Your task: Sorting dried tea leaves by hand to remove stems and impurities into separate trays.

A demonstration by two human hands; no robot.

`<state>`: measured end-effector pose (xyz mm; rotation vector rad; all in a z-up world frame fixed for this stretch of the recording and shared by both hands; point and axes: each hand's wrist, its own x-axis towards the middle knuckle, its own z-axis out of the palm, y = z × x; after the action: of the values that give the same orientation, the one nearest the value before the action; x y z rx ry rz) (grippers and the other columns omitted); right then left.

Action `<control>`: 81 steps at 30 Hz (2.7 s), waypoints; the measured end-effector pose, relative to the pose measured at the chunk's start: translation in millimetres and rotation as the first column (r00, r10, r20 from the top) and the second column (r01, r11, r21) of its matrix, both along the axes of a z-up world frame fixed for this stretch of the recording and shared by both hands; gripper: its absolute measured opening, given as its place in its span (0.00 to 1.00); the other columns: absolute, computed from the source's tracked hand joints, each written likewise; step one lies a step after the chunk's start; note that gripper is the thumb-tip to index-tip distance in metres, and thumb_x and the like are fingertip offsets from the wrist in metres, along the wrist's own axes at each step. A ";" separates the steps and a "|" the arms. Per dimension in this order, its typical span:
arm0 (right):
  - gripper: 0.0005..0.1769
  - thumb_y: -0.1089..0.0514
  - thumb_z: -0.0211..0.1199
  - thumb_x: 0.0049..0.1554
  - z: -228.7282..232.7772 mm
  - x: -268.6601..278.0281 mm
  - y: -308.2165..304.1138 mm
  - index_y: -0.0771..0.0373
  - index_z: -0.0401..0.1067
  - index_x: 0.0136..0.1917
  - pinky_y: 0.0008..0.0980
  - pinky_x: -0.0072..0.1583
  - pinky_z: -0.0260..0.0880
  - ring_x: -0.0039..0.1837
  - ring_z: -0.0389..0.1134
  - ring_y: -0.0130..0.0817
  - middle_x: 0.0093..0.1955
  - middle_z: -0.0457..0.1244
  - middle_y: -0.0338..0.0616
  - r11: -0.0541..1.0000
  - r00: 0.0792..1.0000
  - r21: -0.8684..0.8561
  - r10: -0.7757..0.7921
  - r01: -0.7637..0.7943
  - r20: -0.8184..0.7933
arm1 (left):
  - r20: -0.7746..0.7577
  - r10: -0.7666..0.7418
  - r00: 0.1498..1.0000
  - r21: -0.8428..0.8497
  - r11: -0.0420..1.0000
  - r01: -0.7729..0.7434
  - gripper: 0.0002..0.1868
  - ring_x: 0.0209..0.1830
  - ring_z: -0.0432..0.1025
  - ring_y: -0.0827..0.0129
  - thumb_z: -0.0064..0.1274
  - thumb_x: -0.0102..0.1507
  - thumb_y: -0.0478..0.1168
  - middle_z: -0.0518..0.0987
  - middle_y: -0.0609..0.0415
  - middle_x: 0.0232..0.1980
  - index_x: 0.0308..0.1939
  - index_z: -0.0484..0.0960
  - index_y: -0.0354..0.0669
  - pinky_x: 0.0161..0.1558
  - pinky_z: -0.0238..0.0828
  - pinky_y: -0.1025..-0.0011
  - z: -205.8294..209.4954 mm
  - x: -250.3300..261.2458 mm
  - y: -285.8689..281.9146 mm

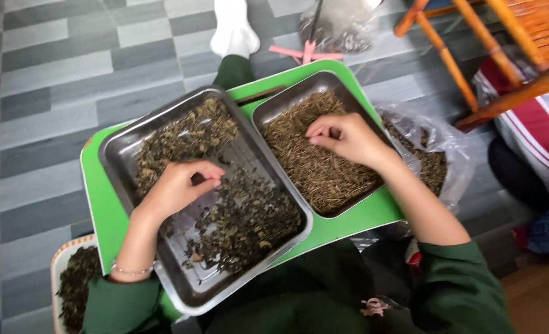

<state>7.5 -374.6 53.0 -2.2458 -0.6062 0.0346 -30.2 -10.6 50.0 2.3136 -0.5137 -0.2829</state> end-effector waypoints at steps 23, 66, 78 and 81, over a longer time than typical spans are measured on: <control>0.01 0.63 0.64 0.58 22.1 -174.7 23.5 0.61 0.75 0.43 0.35 0.51 0.72 0.45 0.71 0.38 0.45 0.70 0.45 0.949 0.989 0.279 0.137 -0.147 0.054 | 0.063 -0.062 0.996 -0.044 0.997 0.065 0.08 0.51 0.80 0.52 0.52 0.71 0.40 0.87 0.47 0.43 0.50 0.86 0.49 0.51 0.77 0.55 -16.2 4.9 11.9; 0.06 0.58 0.59 0.62 36.8 10.8 187.9 0.59 0.76 0.50 0.41 0.59 0.64 0.53 0.66 0.37 0.46 0.67 0.42 0.771 0.786 -0.292 0.611 -0.566 0.093 | 0.326 0.354 0.877 -0.003 0.928 -0.374 0.08 0.40 0.80 0.64 0.55 0.66 0.38 0.86 0.59 0.39 0.49 0.83 0.48 0.40 0.78 0.60 -61.4 29.8 61.9; 0.07 0.55 0.63 0.59 -86.0 56.6 228.6 0.58 0.74 0.41 0.35 0.48 0.59 0.47 0.62 0.37 0.38 0.63 0.40 0.722 0.665 -0.593 0.642 -0.357 0.381 | 0.321 0.380 0.868 0.071 0.904 -0.422 0.09 0.43 0.80 0.63 0.55 0.64 0.43 0.85 0.63 0.38 0.48 0.83 0.54 0.43 0.79 0.58 -74.1 36.0 65.4; 0.07 0.56 0.59 0.62 -73.2 55.5 223.9 0.59 0.75 0.45 0.34 0.49 0.62 0.49 0.63 0.36 0.39 0.63 0.40 0.677 0.739 -0.633 0.632 -0.377 0.236 | 0.310 0.370 0.876 0.080 0.908 -0.411 0.09 0.43 0.80 0.65 0.55 0.64 0.43 0.85 0.64 0.38 0.48 0.83 0.55 0.42 0.79 0.59 -75.3 37.2 66.4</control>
<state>63.0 -150.6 -20.2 -2.5545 -1.6793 -0.0169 7.0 55.8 -25.3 2.5500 -0.1519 0.2264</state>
